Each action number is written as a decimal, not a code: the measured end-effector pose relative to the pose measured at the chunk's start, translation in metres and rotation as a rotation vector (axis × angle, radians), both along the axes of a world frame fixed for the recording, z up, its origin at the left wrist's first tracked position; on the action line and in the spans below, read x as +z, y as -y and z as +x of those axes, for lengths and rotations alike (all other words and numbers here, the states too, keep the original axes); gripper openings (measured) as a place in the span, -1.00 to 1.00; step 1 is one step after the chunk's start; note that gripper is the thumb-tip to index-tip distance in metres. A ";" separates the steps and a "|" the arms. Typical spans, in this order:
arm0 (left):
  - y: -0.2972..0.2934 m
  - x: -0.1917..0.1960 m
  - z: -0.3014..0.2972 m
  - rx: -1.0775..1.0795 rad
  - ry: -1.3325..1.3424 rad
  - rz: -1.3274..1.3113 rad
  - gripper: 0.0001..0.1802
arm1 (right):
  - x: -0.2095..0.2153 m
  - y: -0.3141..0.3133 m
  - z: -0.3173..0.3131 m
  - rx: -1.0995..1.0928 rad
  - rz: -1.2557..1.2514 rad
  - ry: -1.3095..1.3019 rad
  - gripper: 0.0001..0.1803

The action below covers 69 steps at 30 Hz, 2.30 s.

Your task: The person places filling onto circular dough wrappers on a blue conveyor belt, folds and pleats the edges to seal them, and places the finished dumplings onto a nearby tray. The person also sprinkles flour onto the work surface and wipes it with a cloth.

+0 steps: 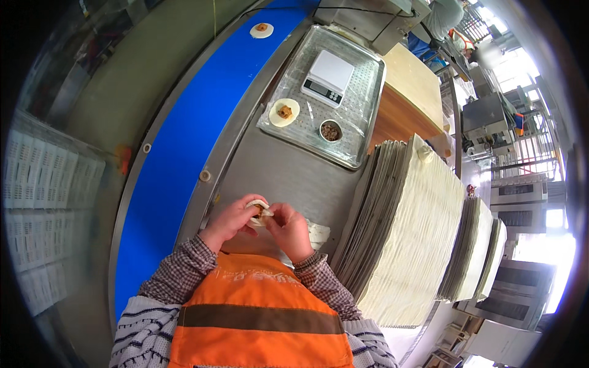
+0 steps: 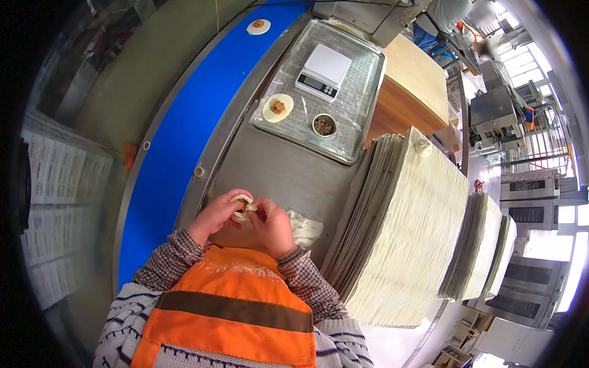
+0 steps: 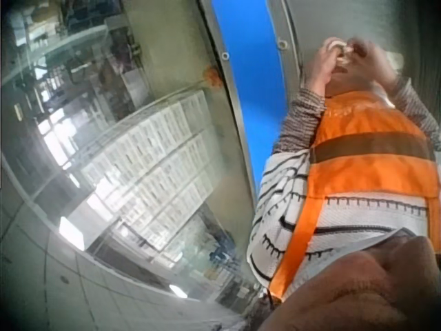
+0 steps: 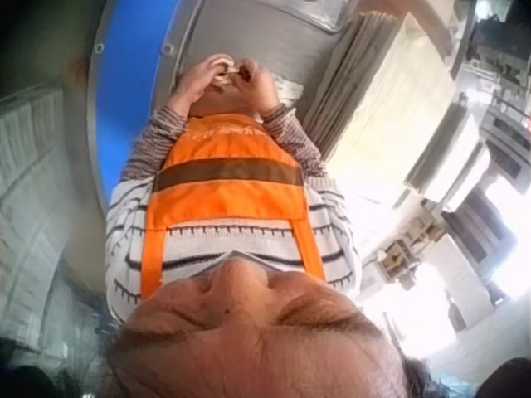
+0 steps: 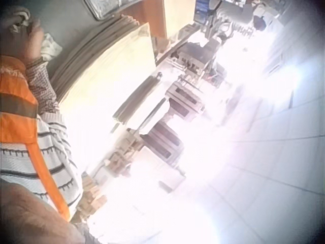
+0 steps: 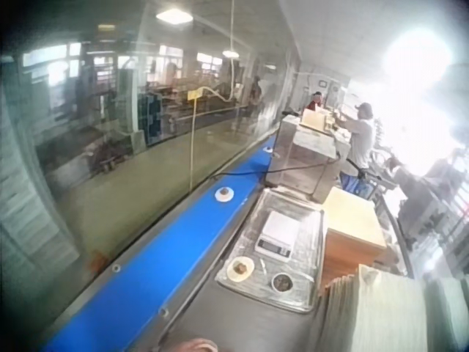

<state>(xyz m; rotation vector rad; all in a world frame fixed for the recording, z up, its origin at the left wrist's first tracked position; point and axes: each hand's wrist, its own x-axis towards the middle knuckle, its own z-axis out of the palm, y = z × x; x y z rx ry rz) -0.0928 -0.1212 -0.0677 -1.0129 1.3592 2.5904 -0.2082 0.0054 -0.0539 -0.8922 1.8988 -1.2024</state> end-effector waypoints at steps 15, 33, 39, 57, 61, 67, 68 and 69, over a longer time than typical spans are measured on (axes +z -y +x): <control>0.009 -0.010 -0.005 -0.108 -0.167 0.101 -0.67 | -0.002 -0.003 -0.005 0.004 -0.094 -0.162 -0.77; 0.006 -0.026 -0.008 0.042 -0.231 -0.169 -0.44 | 0.024 0.008 -0.010 0.120 -0.092 -0.228 -0.82; 0.004 -0.008 -0.015 0.012 -0.271 -0.025 -0.44 | 0.018 0.009 -0.007 -0.020 -0.144 0.165 -0.87; 0.004 -0.001 -0.010 0.033 -0.436 -0.558 -0.46 | 0.035 0.005 -0.009 0.107 -0.153 -0.438 -0.79; 0.006 -0.004 -0.003 0.019 -0.296 -0.070 -0.46 | 0.053 0.015 -0.004 0.113 -0.166 -0.365 -0.83; -0.002 0.013 -0.016 0.156 -0.659 -0.631 -0.53 | 0.029 0.001 -0.007 -0.007 -0.140 -0.087 -0.79; 0.002 0.011 -0.017 0.116 -0.671 -0.723 -0.54 | 0.027 -0.001 -0.007 -0.025 -0.154 -0.011 -0.77; 0.004 0.010 -0.013 0.085 -0.666 -0.821 -0.55 | 0.031 0.000 -0.005 0.040 -0.194 -0.227 -0.77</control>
